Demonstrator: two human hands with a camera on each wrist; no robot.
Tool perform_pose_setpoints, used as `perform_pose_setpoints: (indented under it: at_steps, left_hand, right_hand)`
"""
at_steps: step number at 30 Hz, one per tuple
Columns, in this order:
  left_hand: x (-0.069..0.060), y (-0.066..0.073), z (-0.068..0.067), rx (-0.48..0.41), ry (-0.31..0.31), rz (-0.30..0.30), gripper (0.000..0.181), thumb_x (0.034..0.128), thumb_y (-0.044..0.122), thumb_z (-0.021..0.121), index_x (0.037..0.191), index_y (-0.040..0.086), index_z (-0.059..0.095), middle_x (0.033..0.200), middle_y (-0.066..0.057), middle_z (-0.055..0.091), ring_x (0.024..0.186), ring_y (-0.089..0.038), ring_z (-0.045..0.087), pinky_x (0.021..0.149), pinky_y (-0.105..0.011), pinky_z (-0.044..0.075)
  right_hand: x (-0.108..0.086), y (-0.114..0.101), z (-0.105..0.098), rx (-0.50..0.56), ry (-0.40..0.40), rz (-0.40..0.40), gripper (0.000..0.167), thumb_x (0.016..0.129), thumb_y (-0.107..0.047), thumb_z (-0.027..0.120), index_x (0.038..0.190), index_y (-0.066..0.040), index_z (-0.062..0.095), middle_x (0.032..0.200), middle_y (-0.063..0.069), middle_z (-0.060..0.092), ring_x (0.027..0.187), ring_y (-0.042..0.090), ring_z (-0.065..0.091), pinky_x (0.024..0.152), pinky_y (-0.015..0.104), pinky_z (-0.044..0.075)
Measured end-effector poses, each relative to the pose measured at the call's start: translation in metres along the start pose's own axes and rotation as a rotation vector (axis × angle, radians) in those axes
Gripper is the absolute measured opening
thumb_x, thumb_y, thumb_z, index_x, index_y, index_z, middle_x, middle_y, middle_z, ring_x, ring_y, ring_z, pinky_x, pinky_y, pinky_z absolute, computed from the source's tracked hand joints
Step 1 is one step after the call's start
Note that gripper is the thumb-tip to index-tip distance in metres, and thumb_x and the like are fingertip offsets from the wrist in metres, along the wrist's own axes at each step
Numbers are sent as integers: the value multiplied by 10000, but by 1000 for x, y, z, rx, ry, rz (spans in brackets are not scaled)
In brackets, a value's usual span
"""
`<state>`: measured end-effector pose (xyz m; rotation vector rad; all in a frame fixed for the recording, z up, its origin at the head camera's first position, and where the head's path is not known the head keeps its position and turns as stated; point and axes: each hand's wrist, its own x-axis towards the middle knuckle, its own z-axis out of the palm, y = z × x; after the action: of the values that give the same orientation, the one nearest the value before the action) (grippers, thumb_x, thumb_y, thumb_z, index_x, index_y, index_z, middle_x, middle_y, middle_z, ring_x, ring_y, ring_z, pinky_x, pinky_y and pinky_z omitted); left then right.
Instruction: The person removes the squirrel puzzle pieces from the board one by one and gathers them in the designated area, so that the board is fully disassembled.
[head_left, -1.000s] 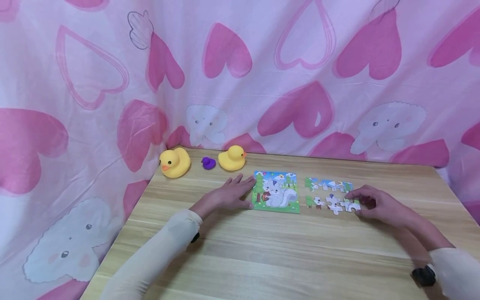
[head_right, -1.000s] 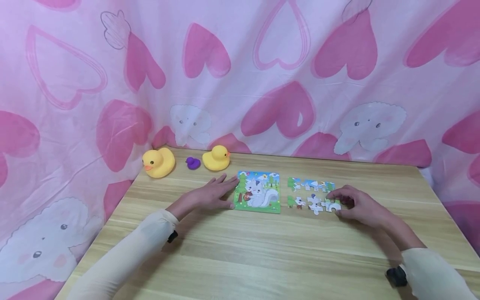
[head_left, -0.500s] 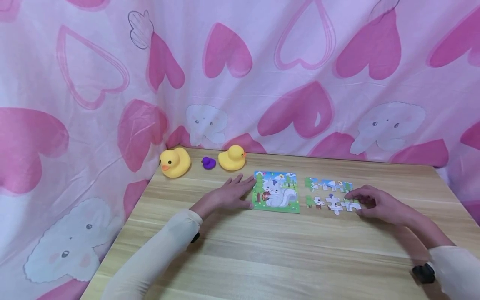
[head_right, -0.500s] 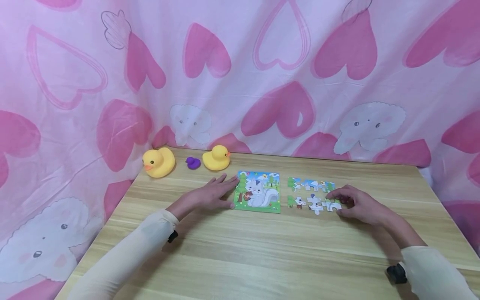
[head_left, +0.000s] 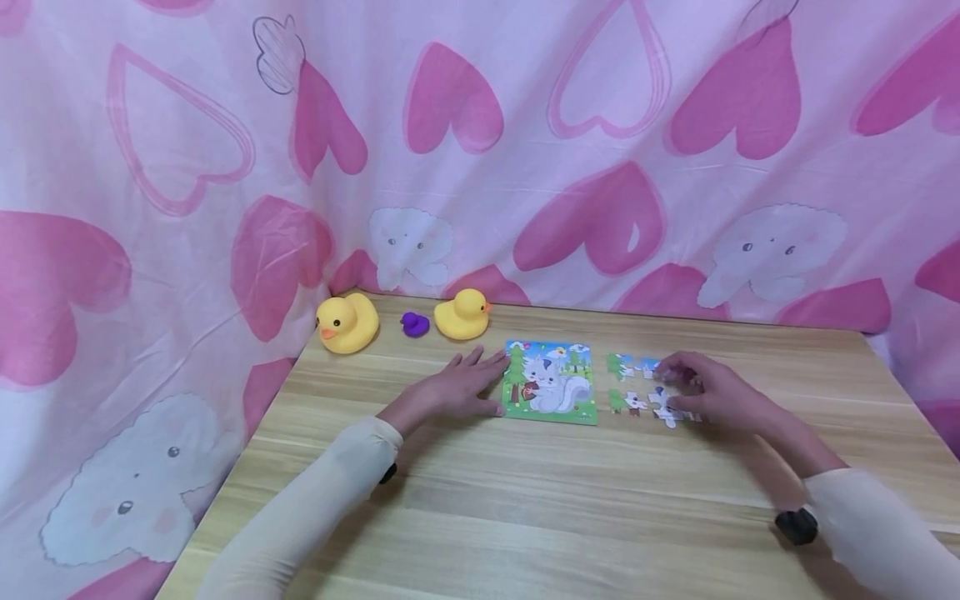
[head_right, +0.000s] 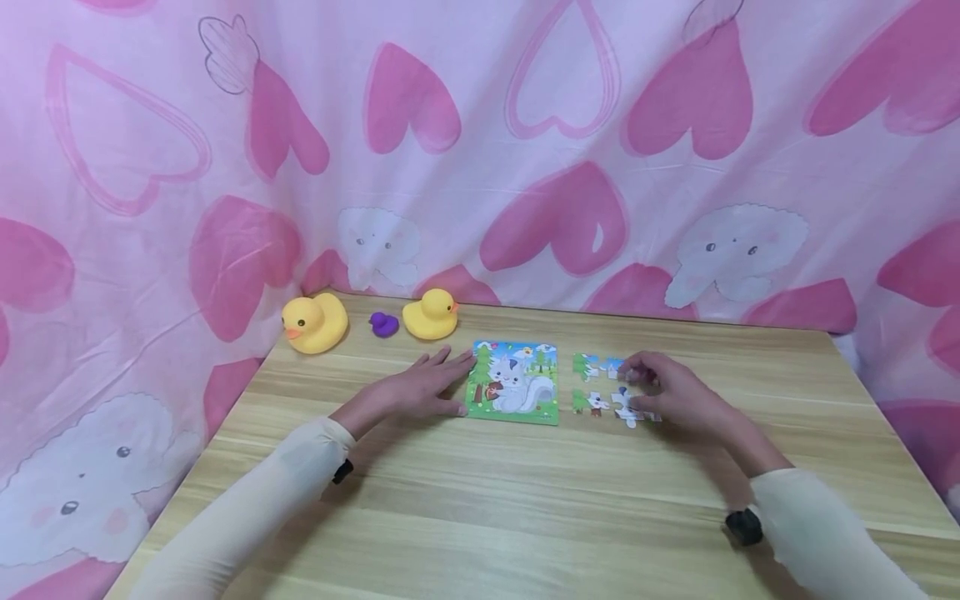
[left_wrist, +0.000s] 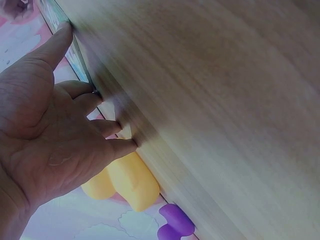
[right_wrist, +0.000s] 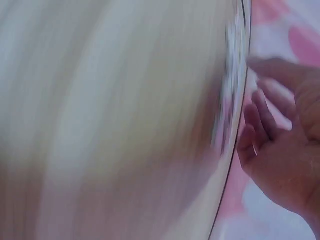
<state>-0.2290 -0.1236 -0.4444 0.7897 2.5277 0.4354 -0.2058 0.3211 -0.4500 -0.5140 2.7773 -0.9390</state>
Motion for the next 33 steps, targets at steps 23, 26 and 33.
perform_pose_setpoints:
  at_steps: [23,26,33]
  left_hand:
    - [1,-1,-1,7,-6,-9,885,1039,516,620,1716,230,129,1809,23,49,1678,-356,-49,1355,-606,-10]
    - [1,0,-1,10,-4,-1,878,1043,511,615,1716,217,133,1809,10,51,1675,-369,-42,1353,-611,-10]
    - [1,0,-1,16,-3,-3,880,1041,509,620,1715,209,140,1808,9,55,1674,-377,-34,1352,-615,-4]
  right_hand:
    - [61,-126,111,180,-86,-64,571,928,-141,808,1460,-101,605,1253,42,715,1013,179,622,849,273,560]
    - [63,-134,116,156,-76,-71,533,929,-125,800,1431,-91,624,1276,49,717,1034,186,631,896,337,576]
    - [66,-143,121,90,-36,-47,497,895,-72,803,1367,-87,648,1227,58,720,1043,195,650,942,413,597]
